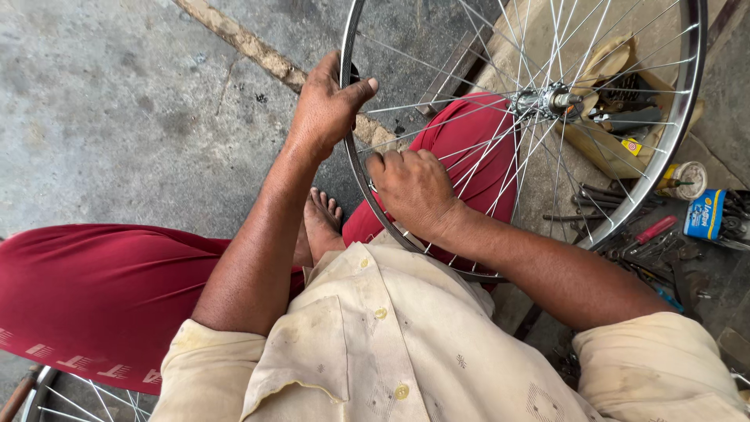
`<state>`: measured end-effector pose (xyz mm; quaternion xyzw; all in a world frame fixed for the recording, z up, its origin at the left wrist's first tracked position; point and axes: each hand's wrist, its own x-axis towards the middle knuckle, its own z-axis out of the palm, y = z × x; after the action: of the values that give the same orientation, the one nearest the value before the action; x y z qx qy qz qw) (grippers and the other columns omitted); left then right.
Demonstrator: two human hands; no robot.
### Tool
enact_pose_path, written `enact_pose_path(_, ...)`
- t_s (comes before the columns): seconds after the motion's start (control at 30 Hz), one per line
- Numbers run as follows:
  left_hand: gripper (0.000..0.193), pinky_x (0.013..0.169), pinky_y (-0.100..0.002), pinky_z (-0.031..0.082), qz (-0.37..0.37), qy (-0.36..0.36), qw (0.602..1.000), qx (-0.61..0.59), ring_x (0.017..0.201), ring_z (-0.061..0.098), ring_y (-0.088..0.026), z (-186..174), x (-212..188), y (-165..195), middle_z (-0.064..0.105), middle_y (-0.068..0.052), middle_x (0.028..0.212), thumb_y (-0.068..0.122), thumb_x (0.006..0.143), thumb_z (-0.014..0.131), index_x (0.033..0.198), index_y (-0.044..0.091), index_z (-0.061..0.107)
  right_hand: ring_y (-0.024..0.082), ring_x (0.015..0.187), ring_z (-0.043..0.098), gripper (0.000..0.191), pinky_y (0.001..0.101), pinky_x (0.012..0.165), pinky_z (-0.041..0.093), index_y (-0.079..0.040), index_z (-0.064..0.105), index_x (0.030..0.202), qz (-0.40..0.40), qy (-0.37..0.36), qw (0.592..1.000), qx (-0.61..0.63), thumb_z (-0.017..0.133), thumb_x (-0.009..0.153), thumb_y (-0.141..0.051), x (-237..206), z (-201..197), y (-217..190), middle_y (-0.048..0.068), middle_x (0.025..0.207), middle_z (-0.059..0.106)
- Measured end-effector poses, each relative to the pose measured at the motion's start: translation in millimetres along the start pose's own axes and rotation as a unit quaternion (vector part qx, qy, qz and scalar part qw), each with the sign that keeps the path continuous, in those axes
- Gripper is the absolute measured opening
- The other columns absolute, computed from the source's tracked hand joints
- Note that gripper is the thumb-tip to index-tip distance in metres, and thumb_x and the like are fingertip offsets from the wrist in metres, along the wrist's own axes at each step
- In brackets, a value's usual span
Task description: The person sits on the ground with a bicycle wheel resting across their lap and uses a small spoke wrench to turn spoke nipples at the rim, working around the wheel while steadying the rim with the other hand.
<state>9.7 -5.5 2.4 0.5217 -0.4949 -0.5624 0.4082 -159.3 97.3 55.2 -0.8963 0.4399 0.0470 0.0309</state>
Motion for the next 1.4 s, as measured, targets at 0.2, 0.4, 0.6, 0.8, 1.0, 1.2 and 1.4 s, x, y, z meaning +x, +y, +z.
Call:
enact_pose_path(0.2, 0.04, 0.045, -0.029, 0.047, -0.048, -0.01, 0.999, -0.018, 0.053, 0.056, -0.009, 0, 0, 8, 0.061, -0.002, 0.073, 0.022, 0.088, 0.078, 0.116, 0.002, 0.056, 0.041, 0.088, 0.069, 0.035, 0.0547, 0.074, 0.055, 0.003, 0.063, 0.095, -0.12, -0.056, 0.976, 0.172, 0.073, 0.075, -0.023, 24, -29, 31, 0.023, 0.087, 0.069)
enact_pose_path(0.4, 0.039, 0.053, -0.029, 0.051, -0.007, -0.004, 1.0, 0.006, 0.061, 0.06, -0.009, -2, 0, 5, 0.064, -0.002, 0.077, 0.023, 0.091, 0.079, 0.115, 0.001, 0.059, 0.031, 0.094, 0.066, 0.016, 0.0452, 0.082, 0.053, -0.001, 0.064, 0.099, -0.053, 0.012, 0.995, 0.089, 0.063, 0.087, -0.011, 12, -39, 12, 0.013, 0.094, 0.066)
enact_pose_path(0.6, 0.036, 0.05, -0.029, 0.05, -0.037, 0.004, 0.999, 0.031, 0.06, 0.059, -0.009, -1, 1, 4, 0.063, -0.002, 0.074, 0.025, 0.089, 0.079, 0.111, 0.004, 0.059, 0.026, 0.096, 0.063, 0.011, 0.0434, 0.092, 0.053, -0.005, 0.056, 0.096, -0.183, 0.163, 0.968, -0.049, 0.063, 0.095, -0.012, 2, -22, 3, 0.01, 0.096, 0.063)
enact_pose_path(0.8, 0.033, 0.046, -0.03, 0.043, -0.046, -0.001, 0.996, -0.071, 0.055, 0.053, -0.01, -3, 0, -2, 0.06, -0.001, 0.074, 0.017, 0.091, 0.081, 0.11, 0.003, 0.058, 0.036, 0.097, 0.066, 0.035, 0.0501, 0.082, 0.051, 0.001, 0.061, 0.113, -0.08, -0.007, 0.989, 0.128, 0.066, 0.079, -0.01, -1, -43, 9, 0.018, 0.1, 0.065)
enact_pose_path(1.0, 0.028, 0.048, -0.029, 0.043, -0.072, 0.007, 0.996, -0.057, 0.057, 0.053, -0.011, -7, -3, -4, 0.058, -0.001, 0.074, 0.013, 0.095, 0.079, 0.104, 0.006, 0.054, 0.038, 0.079, 0.072, 0.028, 0.0519, 0.064, 0.057, -0.009, 0.061, 0.106, -0.015, -0.031, 0.988, 0.148, 0.069, 0.08, -0.016, 14, -29, 4, 0.014, 0.091, 0.067)
enact_pose_path(1.2, 0.027, 0.05, -0.028, 0.043, -0.043, 0.005, 0.993, -0.114, 0.059, 0.053, -0.01, -9, -3, -8, 0.056, 0.001, 0.074, 0.012, 0.094, 0.079, 0.105, 0.007, 0.055, 0.026, 0.07, 0.072, 0.013, 0.0434, 0.059, 0.056, -0.01, 0.065, 0.095, 0.017, 0.115, 0.993, 0.003, 0.064, 0.089, -0.022, 7, 7, -11, 0.01, 0.077, 0.066)
enact_pose_path(1.4, 0.034, 0.047, -0.029, 0.043, -0.058, 0.008, 0.996, -0.069, 0.055, 0.054, -0.01, -7, 1, 0, 0.057, 0.001, 0.072, 0.015, 0.091, 0.079, 0.116, 0.005, 0.059, 0.032, 0.079, 0.074, 0.015, 0.0473, 0.067, 0.059, -0.006, 0.068, 0.092, -0.008, -0.005, 0.999, 0.051, 0.066, 0.086, -0.02, 23, 16, 7, 0.014, 0.083, 0.072)
